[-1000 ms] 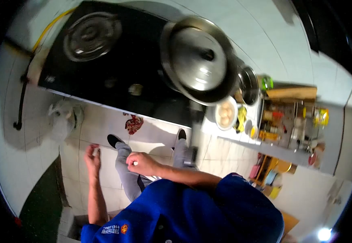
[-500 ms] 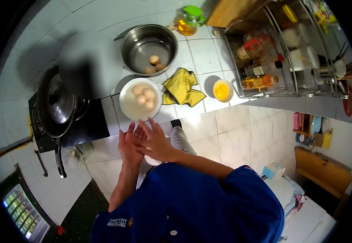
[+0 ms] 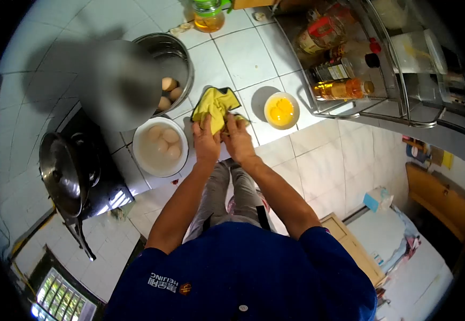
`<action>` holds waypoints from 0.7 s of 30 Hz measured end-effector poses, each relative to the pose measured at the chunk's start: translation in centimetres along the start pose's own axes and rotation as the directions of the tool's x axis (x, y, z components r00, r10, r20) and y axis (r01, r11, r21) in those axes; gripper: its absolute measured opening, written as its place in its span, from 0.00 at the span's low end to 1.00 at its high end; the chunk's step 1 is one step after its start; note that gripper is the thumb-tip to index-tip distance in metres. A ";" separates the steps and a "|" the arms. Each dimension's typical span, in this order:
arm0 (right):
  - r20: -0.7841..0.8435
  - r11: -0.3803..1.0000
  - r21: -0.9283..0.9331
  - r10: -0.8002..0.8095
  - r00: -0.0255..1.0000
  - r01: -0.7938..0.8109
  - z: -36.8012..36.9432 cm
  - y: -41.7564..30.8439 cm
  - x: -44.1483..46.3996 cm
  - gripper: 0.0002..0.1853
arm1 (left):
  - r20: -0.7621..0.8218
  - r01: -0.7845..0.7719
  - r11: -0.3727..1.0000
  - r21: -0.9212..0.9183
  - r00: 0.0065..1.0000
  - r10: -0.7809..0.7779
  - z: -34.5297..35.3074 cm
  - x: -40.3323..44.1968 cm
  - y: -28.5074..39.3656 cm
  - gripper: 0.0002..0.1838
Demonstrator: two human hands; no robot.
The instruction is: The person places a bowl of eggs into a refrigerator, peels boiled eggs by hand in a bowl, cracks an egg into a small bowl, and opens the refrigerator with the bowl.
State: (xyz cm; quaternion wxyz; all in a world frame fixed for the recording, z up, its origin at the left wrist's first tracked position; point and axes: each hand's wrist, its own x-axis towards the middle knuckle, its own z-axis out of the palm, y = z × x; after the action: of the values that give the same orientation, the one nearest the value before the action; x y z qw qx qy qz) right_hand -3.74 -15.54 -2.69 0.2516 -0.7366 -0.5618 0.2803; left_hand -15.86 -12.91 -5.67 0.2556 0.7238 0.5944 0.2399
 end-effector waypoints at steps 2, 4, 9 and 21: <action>0.038 0.994 0.108 -0.033 0.999 0.029 1.5 0.9 1.0 0.23 | -0.005 0.003 0.990 -0.138 1.000 -0.004 0.2 0.9 0.1 0.26; -0.018 0.995 0.103 0.013 1.000 -0.012 1.6 0.2 1.8 0.10 | 0.105 0.105 0.983 -0.148 0.990 -0.090 -0.4 1.7 0.2 0.22; -0.065 0.918 0.390 0.103 0.993 -0.070 1.5 0.9 1.1 0.07 | 0.155 0.182 0.973 -0.144 0.975 -0.160 -0.4 1.7 -0.4 0.21; 0.186 0.077 0.946 0.669 0.720 -0.315 -8.4 7.2 -4.0 0.26 | 0.153 -0.078 0.979 -0.188 0.982 0.108 -3.1 0.5 0.7 0.30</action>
State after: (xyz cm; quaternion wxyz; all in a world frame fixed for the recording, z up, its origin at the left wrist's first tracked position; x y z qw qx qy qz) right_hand 6.20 -21.62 -1.07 0.6016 -0.6159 0.0513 0.5061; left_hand -17.28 -12.24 -2.91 0.3561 0.7418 0.5128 0.2450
